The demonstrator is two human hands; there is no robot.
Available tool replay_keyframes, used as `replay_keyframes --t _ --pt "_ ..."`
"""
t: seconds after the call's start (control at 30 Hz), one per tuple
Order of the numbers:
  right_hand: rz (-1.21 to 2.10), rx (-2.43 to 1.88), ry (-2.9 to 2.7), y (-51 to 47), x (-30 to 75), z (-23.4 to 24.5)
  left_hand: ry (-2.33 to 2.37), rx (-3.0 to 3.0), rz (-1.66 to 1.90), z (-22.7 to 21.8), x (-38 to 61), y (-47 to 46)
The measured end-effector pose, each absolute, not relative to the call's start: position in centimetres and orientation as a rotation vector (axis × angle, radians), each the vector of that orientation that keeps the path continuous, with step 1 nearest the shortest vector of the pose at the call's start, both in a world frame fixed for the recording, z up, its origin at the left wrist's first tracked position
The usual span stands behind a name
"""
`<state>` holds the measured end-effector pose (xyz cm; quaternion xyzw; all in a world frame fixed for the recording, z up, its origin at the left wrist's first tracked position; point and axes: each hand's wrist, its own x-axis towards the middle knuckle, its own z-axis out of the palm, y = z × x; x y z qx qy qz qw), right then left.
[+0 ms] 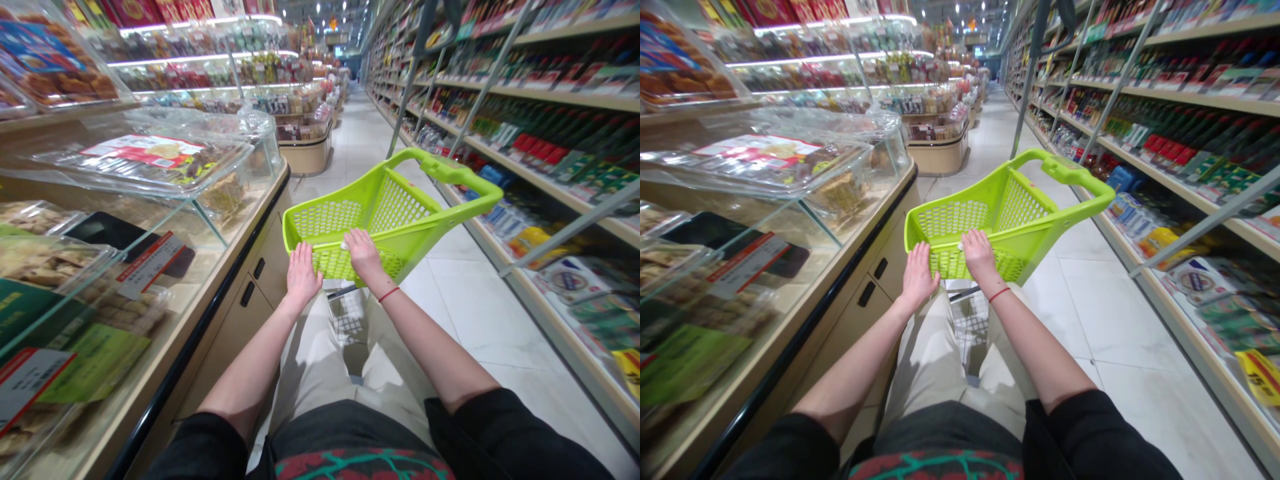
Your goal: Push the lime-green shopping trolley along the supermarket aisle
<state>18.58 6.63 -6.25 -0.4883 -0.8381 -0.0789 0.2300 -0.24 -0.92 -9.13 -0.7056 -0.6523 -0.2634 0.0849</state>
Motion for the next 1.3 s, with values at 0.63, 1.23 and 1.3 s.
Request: replay_keyframes --t 0.63,1.23,1.3 --pt "-0.097 -1.486 -2.234 4.9 12.8 -5.4 -1.929 -2.114 -0.811 -9.6 -0.2 -0.8" --pt "-0.282 -1.499 -2.170 8.4 22.8 -5.6 -1.923 -2.114 -0.783 -9.3 -0.3 -1.1" --pt "-0.308 -1.533 -2.097 8.5 23.0 -5.8 -1.930 -2.115 -0.787 -9.3 -0.2 -1.1"
